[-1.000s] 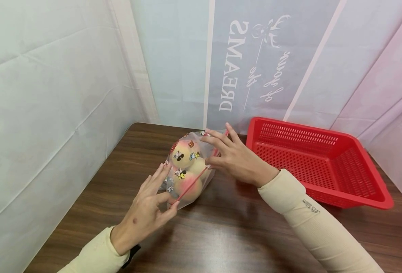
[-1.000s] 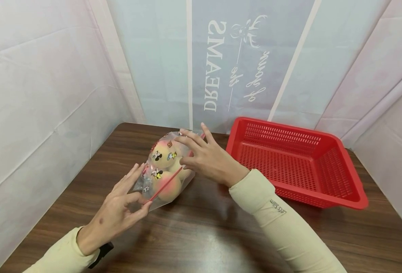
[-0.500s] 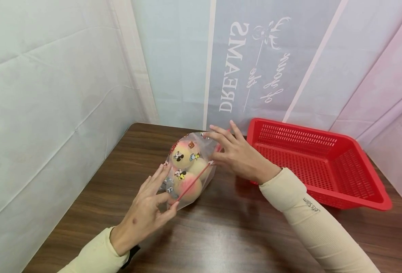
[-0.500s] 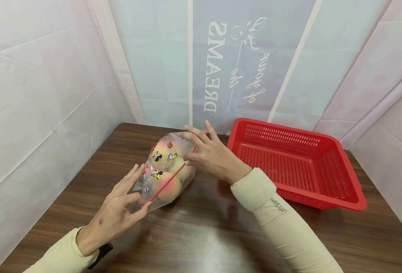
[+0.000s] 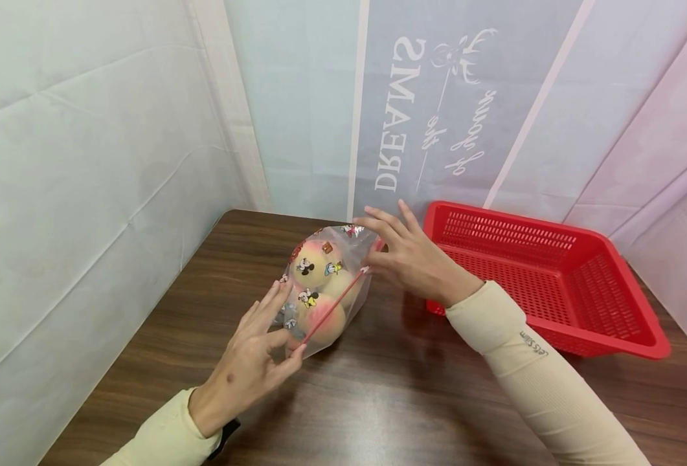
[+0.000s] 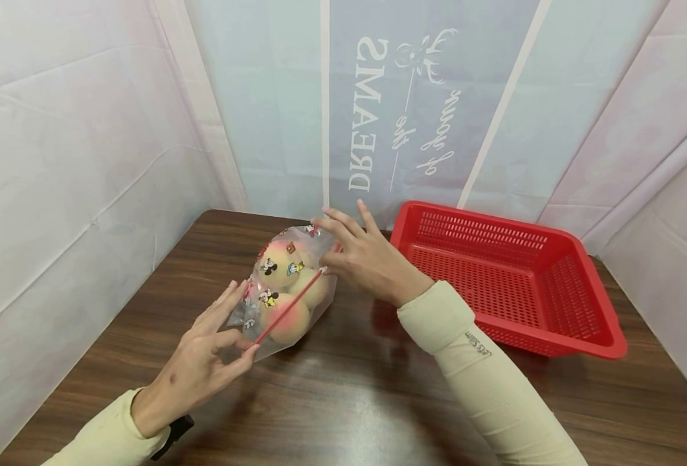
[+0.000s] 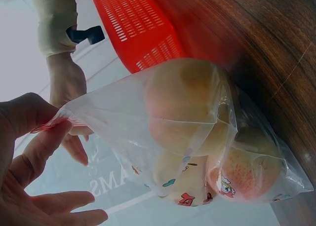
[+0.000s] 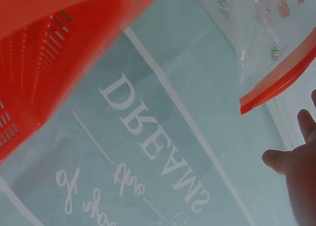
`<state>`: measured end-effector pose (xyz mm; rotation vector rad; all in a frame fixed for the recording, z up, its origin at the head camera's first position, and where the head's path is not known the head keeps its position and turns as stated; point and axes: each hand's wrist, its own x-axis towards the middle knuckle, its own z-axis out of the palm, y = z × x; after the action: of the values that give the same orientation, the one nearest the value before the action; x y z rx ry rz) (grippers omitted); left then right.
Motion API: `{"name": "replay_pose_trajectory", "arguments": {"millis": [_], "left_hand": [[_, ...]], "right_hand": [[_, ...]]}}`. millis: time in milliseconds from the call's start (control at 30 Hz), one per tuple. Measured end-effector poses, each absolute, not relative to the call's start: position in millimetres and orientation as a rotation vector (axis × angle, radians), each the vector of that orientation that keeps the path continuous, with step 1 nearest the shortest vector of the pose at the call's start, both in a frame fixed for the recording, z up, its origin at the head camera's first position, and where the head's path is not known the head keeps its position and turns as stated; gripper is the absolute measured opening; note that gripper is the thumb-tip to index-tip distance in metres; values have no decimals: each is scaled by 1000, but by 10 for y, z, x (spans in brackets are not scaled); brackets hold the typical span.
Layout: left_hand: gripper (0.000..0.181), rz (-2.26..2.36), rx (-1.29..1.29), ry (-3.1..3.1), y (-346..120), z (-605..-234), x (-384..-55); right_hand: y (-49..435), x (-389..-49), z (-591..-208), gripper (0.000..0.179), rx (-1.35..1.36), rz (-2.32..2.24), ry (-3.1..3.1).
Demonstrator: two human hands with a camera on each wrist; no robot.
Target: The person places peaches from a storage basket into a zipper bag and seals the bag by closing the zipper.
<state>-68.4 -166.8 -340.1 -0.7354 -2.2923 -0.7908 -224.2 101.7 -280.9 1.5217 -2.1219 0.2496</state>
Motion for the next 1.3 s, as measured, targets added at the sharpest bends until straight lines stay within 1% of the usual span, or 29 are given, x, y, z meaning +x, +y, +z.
{"name": "replay_pose_trajectory", "arguments": {"millis": [333, 800, 1300], "left_hand": [[30, -787, -741, -2283, -1661, -3399, -679], [28, -803, -753, -2273, -1651, -3410, -671], [28, -797, -745, -2282, -1631, -3397, -646]], "right_hand": [[1050, -2299, -2799, 15, 1496, 265, -2115], [1115, -2405, -2758, 21, 1469, 282, -2123], [1173, -2518, -2694, 15, 1444, 255, -2139]]}}
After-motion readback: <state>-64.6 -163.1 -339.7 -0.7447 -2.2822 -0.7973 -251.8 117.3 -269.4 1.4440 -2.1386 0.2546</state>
